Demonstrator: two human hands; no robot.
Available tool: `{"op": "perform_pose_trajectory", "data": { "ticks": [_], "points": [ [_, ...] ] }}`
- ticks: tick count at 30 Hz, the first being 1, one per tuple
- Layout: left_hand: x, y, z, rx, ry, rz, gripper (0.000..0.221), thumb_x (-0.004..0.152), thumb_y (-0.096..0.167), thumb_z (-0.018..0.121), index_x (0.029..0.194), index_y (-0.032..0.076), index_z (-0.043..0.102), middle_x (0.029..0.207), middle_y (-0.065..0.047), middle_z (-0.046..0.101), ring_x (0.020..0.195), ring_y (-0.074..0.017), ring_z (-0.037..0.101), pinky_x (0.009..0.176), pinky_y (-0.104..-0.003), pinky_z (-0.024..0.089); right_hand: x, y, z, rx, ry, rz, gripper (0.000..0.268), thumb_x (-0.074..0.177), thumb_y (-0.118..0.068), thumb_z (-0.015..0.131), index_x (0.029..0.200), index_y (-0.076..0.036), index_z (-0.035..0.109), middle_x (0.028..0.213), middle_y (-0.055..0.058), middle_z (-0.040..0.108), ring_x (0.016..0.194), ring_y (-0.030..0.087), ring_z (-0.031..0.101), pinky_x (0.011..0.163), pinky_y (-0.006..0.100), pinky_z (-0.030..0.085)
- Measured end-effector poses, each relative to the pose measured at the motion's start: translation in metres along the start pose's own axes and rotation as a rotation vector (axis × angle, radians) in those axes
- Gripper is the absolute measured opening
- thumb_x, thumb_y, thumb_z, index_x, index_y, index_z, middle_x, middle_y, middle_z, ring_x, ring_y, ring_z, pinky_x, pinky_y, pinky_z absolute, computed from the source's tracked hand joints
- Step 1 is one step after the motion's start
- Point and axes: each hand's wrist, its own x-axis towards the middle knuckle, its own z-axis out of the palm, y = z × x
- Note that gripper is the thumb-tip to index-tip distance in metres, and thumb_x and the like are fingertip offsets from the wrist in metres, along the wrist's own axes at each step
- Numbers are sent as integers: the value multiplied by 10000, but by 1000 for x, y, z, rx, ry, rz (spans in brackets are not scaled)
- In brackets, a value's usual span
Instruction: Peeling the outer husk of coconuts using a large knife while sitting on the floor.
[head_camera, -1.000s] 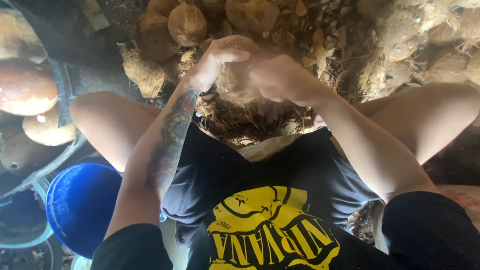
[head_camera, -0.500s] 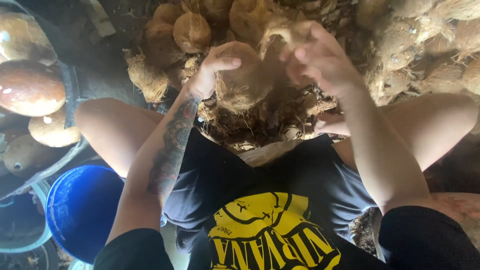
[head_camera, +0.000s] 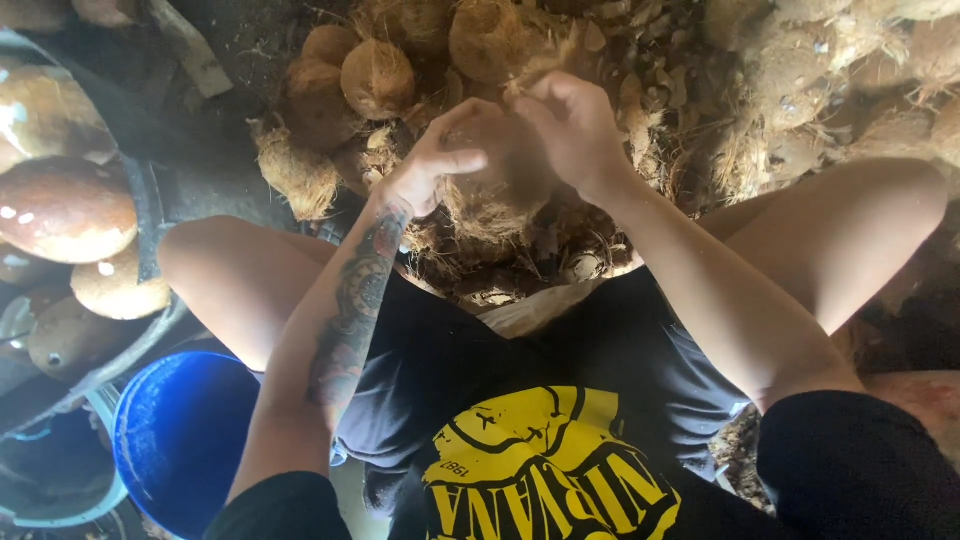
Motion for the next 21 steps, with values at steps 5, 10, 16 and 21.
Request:
{"op": "perform_pose_trajectory", "data": {
  "ticks": [5,10,16,21],
  "points": [
    [1,2,-6,99,97,-26,693,741,351,892,1313,86,604,1199,-96,677,1070,-234,659,972,-398,575,5,-24,-2,155,-69,239,225,1000,-188,711,1073,16,771,1220,103,703,987,172,637,792,240,501],
    [2,1,-2,38,69,32,677,772,305,898,1344,113,590,1318,-122,646,1220,-314,618,1060,-548,532,6,45,20,0,178,135,268,999,-58,729,790,-115,572,765,22,564,614,106,454,524,237,388],
    [-6,24,5,88,-74,201,632,745,297,855,1312,177,605,1289,-93,661,1238,-310,642,1132,-571,513,17,105,-40,53,386,647,159,997,-6,732,889,-70,634,950,79,769,598,73,689,588,192,647],
    [-21,21,-2,-341,20,98,574,897,304,858,1364,82,608,1264,-113,652,1131,-265,634,1019,-459,547,-25,229,-122,-517,179,527,156,920,-62,822,1056,2,782,1040,219,810,569,131,691,566,232,626]
  ]
}}
